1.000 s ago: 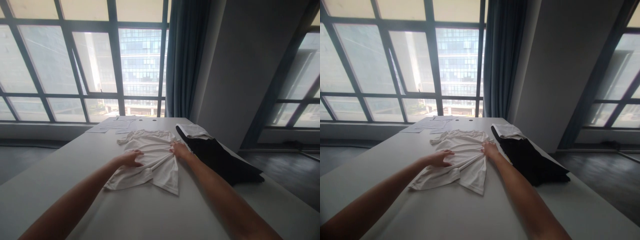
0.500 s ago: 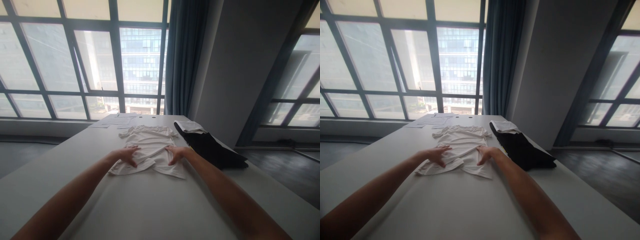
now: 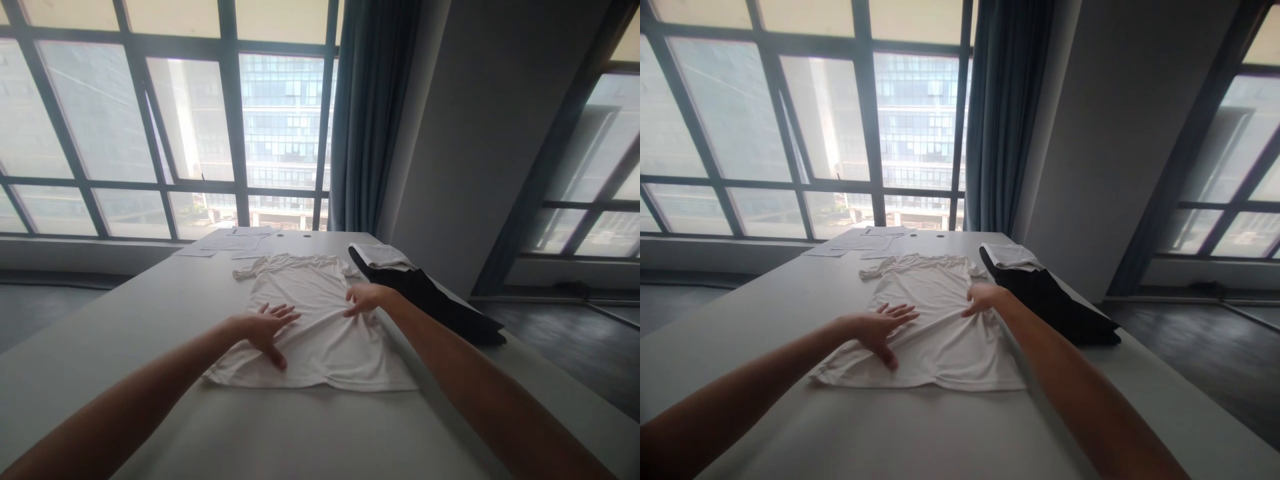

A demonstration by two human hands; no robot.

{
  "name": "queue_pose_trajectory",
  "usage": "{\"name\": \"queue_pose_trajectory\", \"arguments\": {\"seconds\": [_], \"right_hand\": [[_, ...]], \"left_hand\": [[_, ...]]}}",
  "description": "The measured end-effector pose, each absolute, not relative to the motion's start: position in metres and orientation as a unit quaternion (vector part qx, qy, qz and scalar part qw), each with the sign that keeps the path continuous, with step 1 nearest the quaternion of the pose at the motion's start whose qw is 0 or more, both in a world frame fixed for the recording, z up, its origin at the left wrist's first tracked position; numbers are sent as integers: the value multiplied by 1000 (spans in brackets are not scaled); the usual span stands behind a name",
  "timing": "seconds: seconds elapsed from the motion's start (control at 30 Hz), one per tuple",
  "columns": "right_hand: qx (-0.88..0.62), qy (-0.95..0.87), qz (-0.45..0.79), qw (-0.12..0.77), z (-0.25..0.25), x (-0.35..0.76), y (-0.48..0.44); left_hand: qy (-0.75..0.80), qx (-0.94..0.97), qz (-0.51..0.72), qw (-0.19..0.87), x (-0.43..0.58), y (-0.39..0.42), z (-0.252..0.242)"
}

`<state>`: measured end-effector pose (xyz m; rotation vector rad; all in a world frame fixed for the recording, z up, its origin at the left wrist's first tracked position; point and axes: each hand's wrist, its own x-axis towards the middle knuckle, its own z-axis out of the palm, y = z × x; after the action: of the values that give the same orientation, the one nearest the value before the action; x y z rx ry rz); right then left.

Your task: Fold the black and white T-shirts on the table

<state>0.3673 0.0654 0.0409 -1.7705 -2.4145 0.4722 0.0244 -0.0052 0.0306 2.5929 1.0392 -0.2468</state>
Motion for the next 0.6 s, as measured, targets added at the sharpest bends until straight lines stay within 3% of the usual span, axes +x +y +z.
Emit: {"name": "queue_pose_trajectory", "arguments": {"seconds": [0.07, 0.23, 0.4, 0.5, 0.6], "right_hand": [[-595, -791, 114, 84, 43, 366, 76], [-641, -764, 67, 48, 42, 367, 102], [-710, -698, -42, 85, 43, 365, 133], [-726, -678, -55, 100, 39, 365, 153], [-739, -663, -58, 100, 32, 367, 172]], "left_hand": [[369, 908, -99, 173, 29, -10, 30], [361, 909, -97, 182, 27, -17, 18], [420, 884, 64, 197, 15, 27, 38], [511, 828, 178, 145, -2, 79, 44], [587, 792, 153, 72, -26, 126, 32]]}}
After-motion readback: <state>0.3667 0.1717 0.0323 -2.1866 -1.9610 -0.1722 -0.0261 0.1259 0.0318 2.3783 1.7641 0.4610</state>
